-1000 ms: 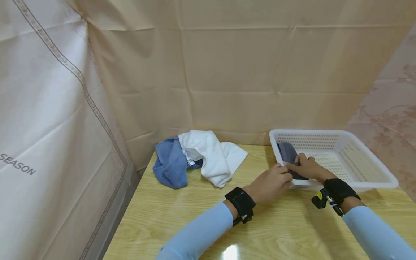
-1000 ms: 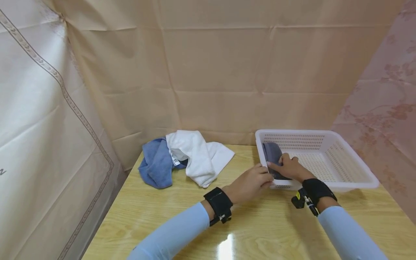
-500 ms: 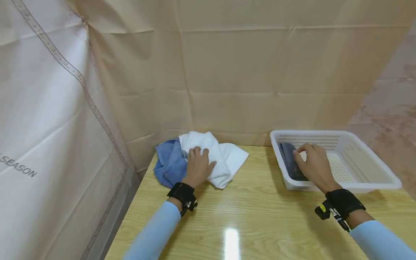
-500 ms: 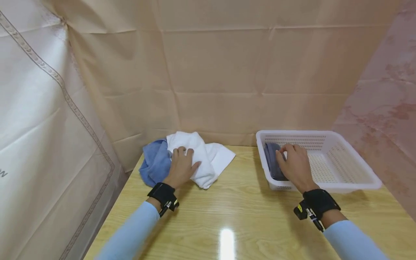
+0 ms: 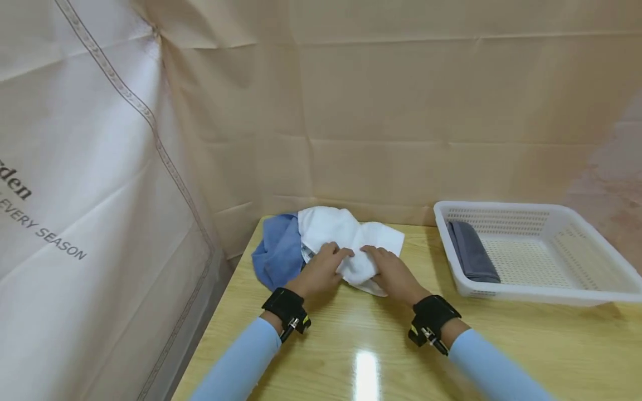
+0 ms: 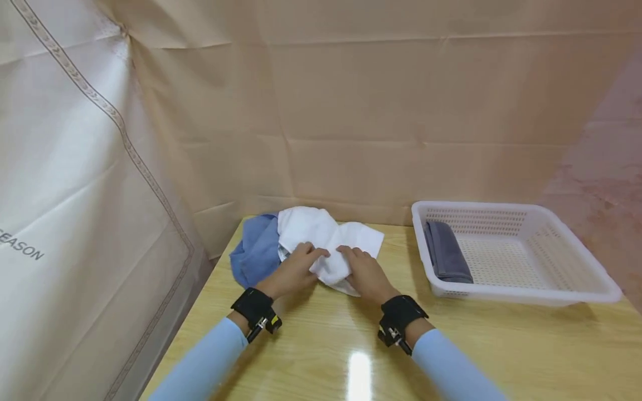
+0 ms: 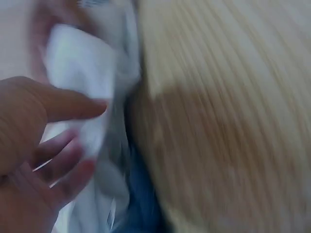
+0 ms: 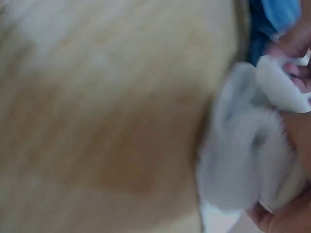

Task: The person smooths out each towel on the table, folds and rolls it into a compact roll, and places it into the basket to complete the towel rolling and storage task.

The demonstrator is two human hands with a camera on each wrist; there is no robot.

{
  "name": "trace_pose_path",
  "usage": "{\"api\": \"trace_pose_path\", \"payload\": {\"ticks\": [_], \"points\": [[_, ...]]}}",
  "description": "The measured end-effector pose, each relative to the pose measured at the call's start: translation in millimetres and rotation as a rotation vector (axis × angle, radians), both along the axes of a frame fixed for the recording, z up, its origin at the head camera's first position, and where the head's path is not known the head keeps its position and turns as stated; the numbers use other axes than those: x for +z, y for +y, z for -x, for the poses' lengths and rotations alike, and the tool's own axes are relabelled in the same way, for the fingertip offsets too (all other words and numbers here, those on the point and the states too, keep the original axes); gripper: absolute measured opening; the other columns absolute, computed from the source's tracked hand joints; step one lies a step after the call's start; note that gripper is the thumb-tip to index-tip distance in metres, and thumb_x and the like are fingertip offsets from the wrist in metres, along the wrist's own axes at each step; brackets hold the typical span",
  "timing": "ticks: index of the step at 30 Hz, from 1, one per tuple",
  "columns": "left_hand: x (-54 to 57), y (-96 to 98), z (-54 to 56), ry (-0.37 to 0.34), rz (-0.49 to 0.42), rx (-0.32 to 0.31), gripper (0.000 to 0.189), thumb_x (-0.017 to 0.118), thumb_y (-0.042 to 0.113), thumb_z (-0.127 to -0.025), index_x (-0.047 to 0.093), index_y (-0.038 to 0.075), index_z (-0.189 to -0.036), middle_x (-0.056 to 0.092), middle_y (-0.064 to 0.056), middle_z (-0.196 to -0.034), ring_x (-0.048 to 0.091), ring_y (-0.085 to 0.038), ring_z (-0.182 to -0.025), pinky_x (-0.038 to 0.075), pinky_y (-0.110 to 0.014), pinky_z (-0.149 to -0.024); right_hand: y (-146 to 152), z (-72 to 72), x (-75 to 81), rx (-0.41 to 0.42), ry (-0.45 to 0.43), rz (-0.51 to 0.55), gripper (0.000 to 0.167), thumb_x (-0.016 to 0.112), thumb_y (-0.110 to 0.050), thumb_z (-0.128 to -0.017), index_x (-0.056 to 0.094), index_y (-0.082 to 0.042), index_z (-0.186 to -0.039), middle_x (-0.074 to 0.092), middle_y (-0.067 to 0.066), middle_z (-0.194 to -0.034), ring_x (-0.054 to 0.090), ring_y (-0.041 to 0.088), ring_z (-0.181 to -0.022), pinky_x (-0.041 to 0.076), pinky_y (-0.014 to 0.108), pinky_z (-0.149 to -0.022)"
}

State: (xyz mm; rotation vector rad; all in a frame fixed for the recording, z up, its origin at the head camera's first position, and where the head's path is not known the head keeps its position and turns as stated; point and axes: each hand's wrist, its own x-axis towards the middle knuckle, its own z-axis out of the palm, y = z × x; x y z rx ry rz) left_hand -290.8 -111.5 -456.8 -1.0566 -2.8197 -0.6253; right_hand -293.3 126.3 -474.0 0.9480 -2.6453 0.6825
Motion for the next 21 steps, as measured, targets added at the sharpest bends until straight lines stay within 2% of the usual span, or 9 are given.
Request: {"api": "trace_pose_path", "payload": {"ticks": [2,5,7,10,12,14,16,18,21], "points": [[1.9,0.1,0.8,0.154,0.074,0.048,0.072,0.086,0.027,-0.087,0.050,0.016,-0.149,0.050,-0.015,-0.134,0.046,-0.030,-0.116,0.042,-0.043,-0.096,8.1,0.7,11.7,-0.027,-0.047,0.119,0.037,0.069,-0.002,-0.097,0.061,-0.005,-0.133,0.069,0.014,-0.116,0.065,0.028,-0.093,0.052,0.047,-0.083],[4.6,-3.3,4.9,0.259,0.035,0.159,0.088,0.089,0.041,-0.080,0.046,0.020,-0.153,0.040,-0.018,-0.149,0.039,-0.037,-0.127,0.037,-0.055,-0.099,16.7,-2.4,39.0,-0.072,-0.104,0.283,0.024,0.056,-0.007,-0.106,0.067,-0.006,-0.127,0.072,0.013,-0.117,0.065,0.024,-0.088,0.050,0.043,-0.079],[5.7,-6.6,9.3,0.320,-0.040,0.235,0.082,0.086,0.043,-0.083,0.049,0.019,-0.152,0.042,-0.020,-0.148,0.039,-0.040,-0.127,0.036,-0.057,-0.096,20.5,-7.0,58.9,-0.091,-0.182,0.404,0.026,0.051,-0.012,-0.109,0.066,-0.004,-0.129,0.070,0.015,-0.120,0.064,0.024,-0.093,0.050,0.041,-0.081],[7.2,-13.2,15.6,0.424,-0.163,0.294,0.052,0.077,0.037,-0.093,0.060,0.015,-0.137,0.052,-0.021,-0.136,0.042,-0.041,-0.123,0.036,-0.058,-0.093,27.0,-13.9,88.8,-0.051,-0.356,0.624,0.033,0.044,-0.017,-0.112,0.059,0.001,-0.135,0.063,0.015,-0.128,0.058,0.019,-0.112,0.049,0.034,-0.090],[10.3,-17.5,17.1,0.489,-0.245,0.279,0.034,0.074,0.031,-0.097,0.066,0.012,-0.124,0.060,-0.019,-0.125,0.048,-0.039,-0.118,0.037,-0.057,-0.092,33.5,-17.7,106.0,0.010,-0.494,0.793,0.035,0.040,-0.019,-0.113,0.053,0.000,-0.139,0.058,0.012,-0.127,0.054,0.014,-0.112,0.047,0.028,-0.089],[17.1,-20.8,15.1,0.505,-0.346,0.219,0.018,0.068,0.023,-0.101,0.068,0.008,-0.112,0.065,-0.014,-0.109,0.056,-0.034,-0.105,0.040,-0.053,-0.090,41.7,-21.9,121.1,0.075,-0.632,0.958,0.034,0.039,-0.023,-0.113,0.050,-0.006,-0.141,0.055,0.006,-0.126,0.055,0.010,-0.108,0.048,0.024,-0.085],[26.1,-22.7,11.1,0.499,-0.441,0.161,0.019,0.060,0.022,-0.106,0.068,0.005,-0.105,0.066,-0.011,-0.096,0.061,-0.029,-0.091,0.045,-0.047,-0.084,52.3,-26.7,134.3,0.101,-0.756,1.075,0.032,0.042,-0.027,-0.112,0.049,-0.014,-0.141,0.057,0.000,-0.122,0.057,0.006,-0.102,0.051,0.022,-0.080],[37.0,-24.9,5.6,0.479,-0.506,0.122,0.029,0.053,0.026,-0.108,0.068,0.003,-0.101,0.066,-0.010,-0.086,0.062,-0.026,-0.078,0.049,-0.043,-0.074,64.9,-31.2,146.3,0.090,-0.885,1.112,0.037,0.048,-0.033,-0.110,0.047,-0.019,-0.144,0.060,-0.002,-0.121,0.062,0.009,-0.098,0.054,0.025,-0.080],[49.7,-33.4,-0.1,0.469,-0.545,0.159,0.039,0.043,0.032,-0.110,0.064,0.003,-0.095,0.059,-0.008,-0.075,0.056,-0.022,-0.066,0.046,-0.038,-0.063,84.2,-37.7,158.8,-0.023,-0.921,0.914,0.046,0.054,-0.044,-0.106,0.048,-0.016,-0.142,0.059,0.002,-0.134,0.063,0.015,-0.099,0.056,0.031,-0.076]]}}
